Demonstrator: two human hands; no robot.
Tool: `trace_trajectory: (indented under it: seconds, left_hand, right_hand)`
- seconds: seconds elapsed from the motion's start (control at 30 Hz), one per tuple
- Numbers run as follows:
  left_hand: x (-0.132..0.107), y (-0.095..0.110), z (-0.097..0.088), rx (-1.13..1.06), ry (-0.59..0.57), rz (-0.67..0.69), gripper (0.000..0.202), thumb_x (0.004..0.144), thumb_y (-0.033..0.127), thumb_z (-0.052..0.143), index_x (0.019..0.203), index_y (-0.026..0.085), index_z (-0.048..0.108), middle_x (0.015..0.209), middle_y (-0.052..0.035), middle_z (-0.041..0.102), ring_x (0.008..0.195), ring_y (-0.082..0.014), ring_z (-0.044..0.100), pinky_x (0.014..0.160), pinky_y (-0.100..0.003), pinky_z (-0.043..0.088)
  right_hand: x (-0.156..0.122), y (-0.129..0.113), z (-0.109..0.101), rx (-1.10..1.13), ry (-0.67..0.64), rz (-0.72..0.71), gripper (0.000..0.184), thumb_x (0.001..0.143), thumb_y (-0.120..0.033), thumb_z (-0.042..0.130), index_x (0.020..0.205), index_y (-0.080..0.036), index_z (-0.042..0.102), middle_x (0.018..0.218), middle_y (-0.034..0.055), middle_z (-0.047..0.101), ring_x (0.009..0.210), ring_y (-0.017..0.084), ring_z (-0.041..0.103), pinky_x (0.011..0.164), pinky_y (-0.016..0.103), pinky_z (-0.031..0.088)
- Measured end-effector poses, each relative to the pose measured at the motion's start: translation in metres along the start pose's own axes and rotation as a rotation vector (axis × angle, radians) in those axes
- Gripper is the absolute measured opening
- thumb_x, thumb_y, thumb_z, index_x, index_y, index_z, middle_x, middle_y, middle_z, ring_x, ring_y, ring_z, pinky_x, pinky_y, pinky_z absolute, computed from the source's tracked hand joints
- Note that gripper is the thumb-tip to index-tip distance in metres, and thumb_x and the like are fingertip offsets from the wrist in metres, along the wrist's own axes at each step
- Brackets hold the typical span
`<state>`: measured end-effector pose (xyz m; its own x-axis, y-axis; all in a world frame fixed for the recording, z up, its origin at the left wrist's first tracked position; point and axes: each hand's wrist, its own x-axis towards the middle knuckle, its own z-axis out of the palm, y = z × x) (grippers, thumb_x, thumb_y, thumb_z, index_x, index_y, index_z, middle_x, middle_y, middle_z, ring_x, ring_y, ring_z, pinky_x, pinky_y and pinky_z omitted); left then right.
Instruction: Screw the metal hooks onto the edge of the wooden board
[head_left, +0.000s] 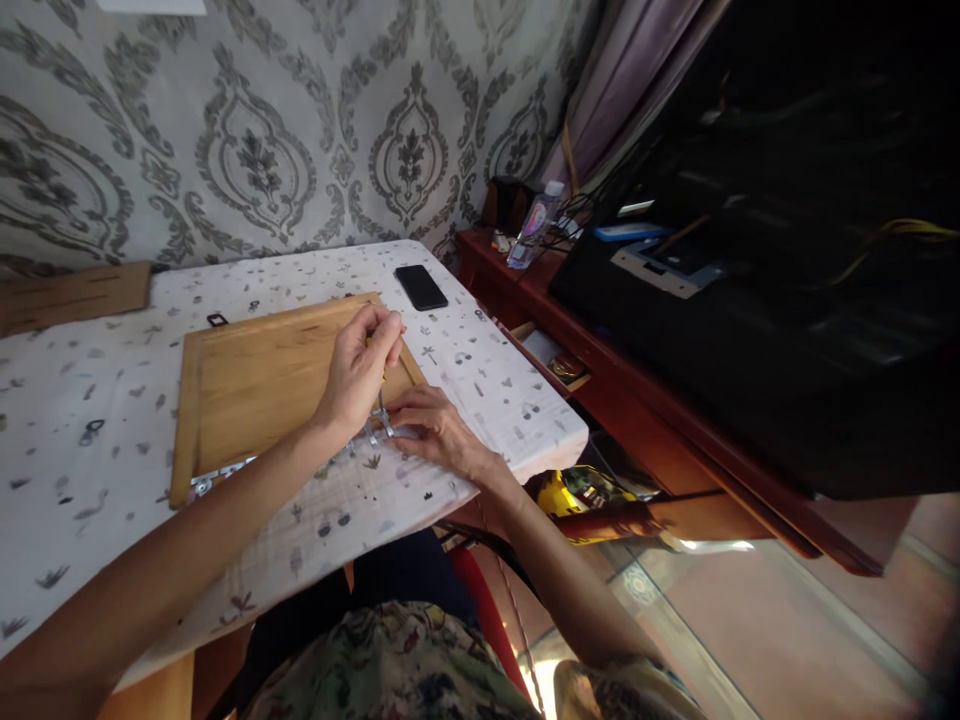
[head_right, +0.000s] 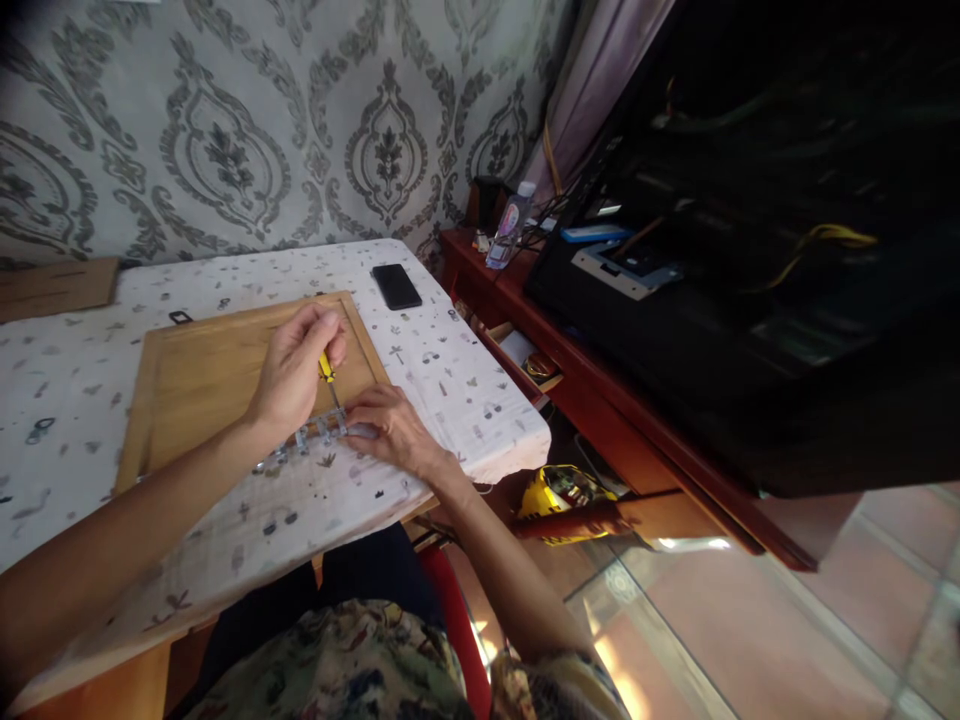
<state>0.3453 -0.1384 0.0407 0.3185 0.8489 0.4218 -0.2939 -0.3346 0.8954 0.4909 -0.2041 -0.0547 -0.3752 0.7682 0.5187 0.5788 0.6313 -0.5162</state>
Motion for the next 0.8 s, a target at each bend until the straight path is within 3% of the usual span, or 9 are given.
trace_trajectory:
  seconds: [0.1,0.3,0.67,0.8]
  left_hand:
    - [-0.003,-0.0006,-0.0002,0.021,-0.009,0.02,0.038,0.096,0.049,0.069,0.075,0.022,0.052,0.065,0.0031,0.048,0.062,-0.011,0.044,0.061,-0.025,0.039]
    - [-0.0001,-0.0057,0.0036,-0.021,0.006,-0.078,0.042,0.092,0.051,0.071,0.07,0.022,0.05,0.059,0.0058,0.036,0.051,-0.0087,0.03,0.047,-0.025,0.027]
    - [0.0027,-0.0037,-0.0002,-0.06,0.024,-0.102,0.04,0.089,0.048,0.072,0.069,0.023,0.048,0.053,0.0088,0.032,0.045,-0.0072,0.028,0.044,-0.022,0.027]
    - [0.0018,-0.0016,-0.0018,-0.045,0.0,-0.075,0.043,0.09,0.052,0.072,0.071,0.022,0.048,0.059,0.0069,0.038,0.05,-0.0081,0.033,0.048,-0.023,0.031]
  right_hand:
    - [0.0008,-0.0008,-0.0006,0.003,0.001,0.003,0.021,0.098,-0.041,0.071,0.096,-0.021,0.077,0.11,0.0088,0.078,0.104,0.024,0.067,0.095,0.042,0.049]
    - [0.0009,-0.0019,-0.0011,-0.003,-0.009,0.014,0.02,0.097,-0.041,0.071,0.097,-0.022,0.077,0.11,0.0088,0.079,0.105,0.025,0.068,0.096,0.042,0.05]
    - [-0.0009,0.0006,-0.0003,-0.014,-0.011,0.009,0.019,0.096,-0.039,0.073,0.1,-0.021,0.079,0.114,0.0101,0.079,0.107,0.025,0.069,0.099,0.042,0.049]
    - [-0.0003,-0.0005,-0.0009,-0.014,-0.012,0.014,0.018,0.096,-0.038,0.074,0.099,-0.021,0.078,0.112,0.0097,0.079,0.107,0.025,0.069,0.1,0.042,0.049]
